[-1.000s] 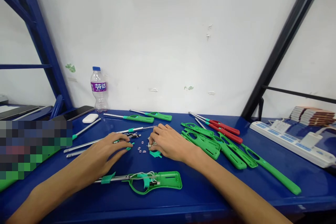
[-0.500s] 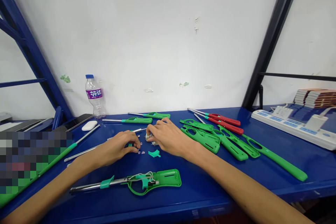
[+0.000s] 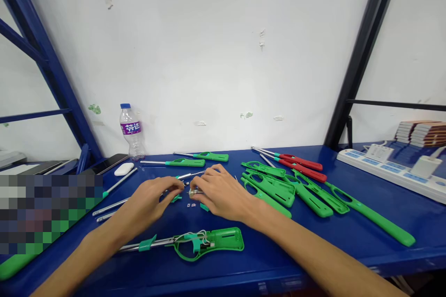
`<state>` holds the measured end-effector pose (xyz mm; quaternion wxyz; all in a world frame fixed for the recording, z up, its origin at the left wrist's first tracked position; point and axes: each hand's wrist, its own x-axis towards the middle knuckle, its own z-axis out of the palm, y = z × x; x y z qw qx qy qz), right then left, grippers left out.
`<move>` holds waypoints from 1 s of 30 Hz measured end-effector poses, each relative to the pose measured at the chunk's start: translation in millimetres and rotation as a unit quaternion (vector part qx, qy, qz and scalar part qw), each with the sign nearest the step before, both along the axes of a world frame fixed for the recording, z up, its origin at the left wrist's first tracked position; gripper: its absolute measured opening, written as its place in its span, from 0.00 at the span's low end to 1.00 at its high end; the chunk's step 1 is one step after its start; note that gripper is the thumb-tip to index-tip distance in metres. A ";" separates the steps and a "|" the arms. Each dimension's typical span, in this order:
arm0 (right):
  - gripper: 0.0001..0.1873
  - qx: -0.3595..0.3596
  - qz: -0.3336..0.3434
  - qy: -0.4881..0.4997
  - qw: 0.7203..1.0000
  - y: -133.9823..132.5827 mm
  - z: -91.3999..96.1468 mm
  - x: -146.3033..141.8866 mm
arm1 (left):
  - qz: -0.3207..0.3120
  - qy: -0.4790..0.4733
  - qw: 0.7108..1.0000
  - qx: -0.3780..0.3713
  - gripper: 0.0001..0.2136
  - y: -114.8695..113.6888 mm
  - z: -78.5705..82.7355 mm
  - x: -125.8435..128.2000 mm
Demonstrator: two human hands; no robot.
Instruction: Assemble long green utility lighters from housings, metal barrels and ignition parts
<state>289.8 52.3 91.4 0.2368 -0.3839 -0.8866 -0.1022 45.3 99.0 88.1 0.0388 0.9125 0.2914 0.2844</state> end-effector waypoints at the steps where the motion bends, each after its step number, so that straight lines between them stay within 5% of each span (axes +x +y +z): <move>1: 0.08 0.003 0.003 0.010 1.000 -0.8 -2.0 -1.9 | 0.007 -0.033 0.999 0.015 0.08 -6.9 -0.8 -3.4; 8: 0.08 0.020 0.035 0.048 0.998 -7.5 -13.2 -15.2 | 0.019 -0.142 0.987 0.076 0.07 -43.7 -8.6 -11.9; 30: 0.11 0.023 0.051 0.115 0.992 -12.6 -12.6 -18.5 | 0.032 -0.083 0.981 0.172 0.07 -42.6 -18.4 -6.3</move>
